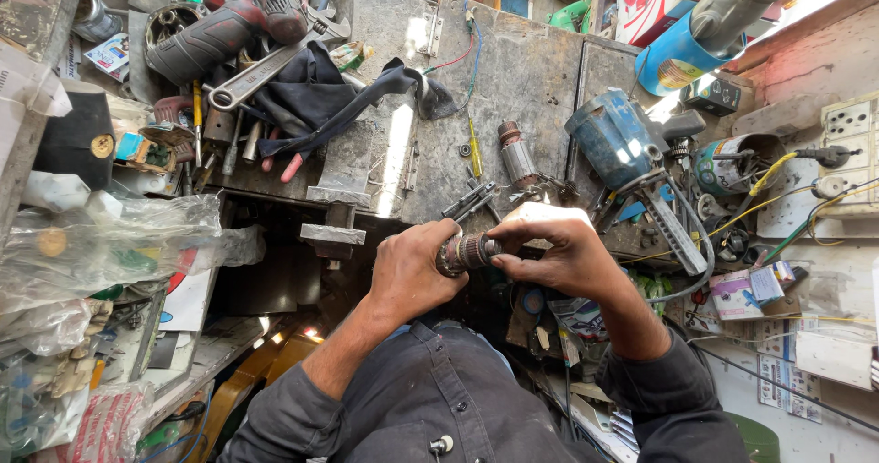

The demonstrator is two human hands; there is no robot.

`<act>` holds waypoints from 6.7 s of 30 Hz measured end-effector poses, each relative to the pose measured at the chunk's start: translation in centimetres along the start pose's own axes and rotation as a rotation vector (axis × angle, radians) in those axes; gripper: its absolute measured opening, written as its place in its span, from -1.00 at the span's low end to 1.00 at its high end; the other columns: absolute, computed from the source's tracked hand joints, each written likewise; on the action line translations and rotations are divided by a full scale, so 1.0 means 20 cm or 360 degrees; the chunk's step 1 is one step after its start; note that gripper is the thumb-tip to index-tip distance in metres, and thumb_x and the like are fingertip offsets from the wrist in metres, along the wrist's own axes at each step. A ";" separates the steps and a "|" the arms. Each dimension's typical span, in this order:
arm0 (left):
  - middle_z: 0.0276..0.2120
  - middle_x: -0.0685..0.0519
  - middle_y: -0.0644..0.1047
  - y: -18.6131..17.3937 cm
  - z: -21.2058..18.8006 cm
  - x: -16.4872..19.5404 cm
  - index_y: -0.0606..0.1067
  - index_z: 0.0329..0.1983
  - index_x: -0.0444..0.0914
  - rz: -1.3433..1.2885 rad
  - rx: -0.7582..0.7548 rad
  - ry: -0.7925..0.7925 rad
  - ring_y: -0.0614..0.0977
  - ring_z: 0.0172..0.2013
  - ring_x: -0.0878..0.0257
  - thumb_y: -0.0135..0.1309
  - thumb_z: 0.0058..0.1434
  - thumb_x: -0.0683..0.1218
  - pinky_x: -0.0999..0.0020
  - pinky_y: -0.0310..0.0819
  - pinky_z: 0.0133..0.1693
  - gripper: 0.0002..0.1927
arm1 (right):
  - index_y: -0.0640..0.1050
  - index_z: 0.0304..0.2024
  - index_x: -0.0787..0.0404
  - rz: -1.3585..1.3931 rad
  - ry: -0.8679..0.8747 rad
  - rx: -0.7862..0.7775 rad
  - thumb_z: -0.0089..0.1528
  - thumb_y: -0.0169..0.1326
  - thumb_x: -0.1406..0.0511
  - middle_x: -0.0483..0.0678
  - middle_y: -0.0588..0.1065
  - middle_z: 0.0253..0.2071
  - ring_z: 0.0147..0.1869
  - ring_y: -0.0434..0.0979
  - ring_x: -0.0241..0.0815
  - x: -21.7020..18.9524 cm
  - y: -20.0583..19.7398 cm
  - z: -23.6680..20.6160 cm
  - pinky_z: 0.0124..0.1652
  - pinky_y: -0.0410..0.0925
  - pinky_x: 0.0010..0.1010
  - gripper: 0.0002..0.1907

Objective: The person works at a cluttered repair workbench disassembling and reassembling a small electric motor armature. They hold the motor housing, use a screwdriver on its parts, pick up and turn the armature, and handle small components one at a time while fitting them back together.

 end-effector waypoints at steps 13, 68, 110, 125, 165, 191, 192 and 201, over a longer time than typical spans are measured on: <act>-0.41 -0.02 0.57 -0.01 0.00 0.01 0.51 -0.28 -0.20 -0.0010 0.0025 0.0029 0.64 -0.31 -0.06 0.31 -0.17 -0.08 0.04 0.51 -0.30 -0.64 | 0.67 -0.12 0.25 -0.0096 -0.0012 0.0014 0.07 0.37 0.40 -0.14 0.59 -0.40 -0.31 0.59 -0.41 -0.02 0.00 0.01 -0.29 0.45 -0.53 -0.69; -0.27 0.18 0.60 0.20 0.15 -0.42 0.50 -0.10 -0.24 -0.1054 0.0471 -0.0083 0.59 -0.20 0.45 0.31 0.05 -0.23 0.42 0.54 -0.10 -0.66 | 0.62 -0.11 0.31 -0.0187 0.0548 0.0835 0.28 0.19 0.28 -0.04 0.61 -0.41 -0.38 0.56 -0.35 0.67 -0.02 -0.06 -0.37 0.40 -0.49 -0.78; -0.30 0.14 0.59 0.32 0.40 -0.47 0.41 -0.06 -0.17 -0.1010 0.0182 -0.0156 0.66 -0.30 0.34 0.22 0.17 -0.20 0.38 0.60 -0.28 -0.69 | 0.20 0.45 0.29 0.1629 0.0134 0.1045 0.29 0.09 0.38 0.13 0.53 -0.08 0.02 0.56 -0.10 0.72 0.14 -0.06 0.01 0.44 -0.28 -0.31; -0.28 -0.05 0.57 0.27 0.34 -0.33 0.42 0.04 -0.26 -0.0623 0.0336 0.0326 0.57 -0.20 0.04 0.36 0.04 -0.22 0.18 0.47 -0.10 -0.49 | 0.18 0.42 0.26 0.0809 -0.0064 0.1077 0.38 -0.02 0.45 0.13 0.54 0.15 0.30 0.54 -0.09 0.41 0.04 0.18 0.30 0.35 -0.28 -0.44; -0.41 -0.04 0.60 0.27 0.43 -0.32 0.42 -0.25 -0.26 -0.0536 0.0125 0.0353 0.69 -0.37 0.09 0.36 0.00 0.07 0.18 0.55 -0.29 -0.55 | 0.31 0.21 0.21 -0.0234 0.0266 0.0731 0.43 0.04 0.20 0.12 0.52 0.06 0.15 0.51 -0.11 0.10 0.04 0.17 0.11 0.35 -0.30 -0.62; -0.40 -0.02 0.60 0.19 0.42 -0.30 0.45 -0.20 -0.27 -0.0692 0.0211 0.0364 0.69 -0.39 0.18 0.32 0.09 0.05 0.23 0.56 -0.31 -0.61 | 0.56 -0.21 0.26 -0.1330 -0.0409 0.0562 0.20 0.20 0.38 0.09 0.46 -0.32 -0.26 0.52 0.12 -0.13 -0.09 0.36 -0.32 0.36 -0.11 -0.88; -0.41 -0.01 0.59 0.19 0.42 -0.29 0.45 -0.21 -0.27 -0.0713 0.0174 0.0358 0.68 -0.40 0.19 0.32 0.09 0.04 0.24 0.55 -0.31 -0.61 | 0.56 -0.19 0.26 -0.1201 -0.0391 0.0547 0.21 0.22 0.39 0.08 0.49 -0.28 -0.23 0.54 0.11 -0.15 -0.11 0.35 -0.29 0.39 -0.15 -0.86; -0.47 0.04 0.58 0.22 0.42 -0.25 0.42 -0.23 -0.26 -0.0746 0.0076 0.0366 0.64 -0.45 0.27 0.34 0.09 0.00 0.29 0.52 -0.36 -0.63 | 0.58 -0.13 0.26 -0.0885 -0.0442 0.0143 0.19 0.16 0.48 0.05 0.55 -0.10 -0.09 0.63 0.07 -0.34 -0.13 0.35 -0.16 0.49 -0.25 -0.80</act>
Point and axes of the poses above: each hand's wrist, its own z-axis towards the middle knuckle, its own y-axis out of the palm, x = y × z, the point moved 8 cm from there along z, towards the middle knuckle
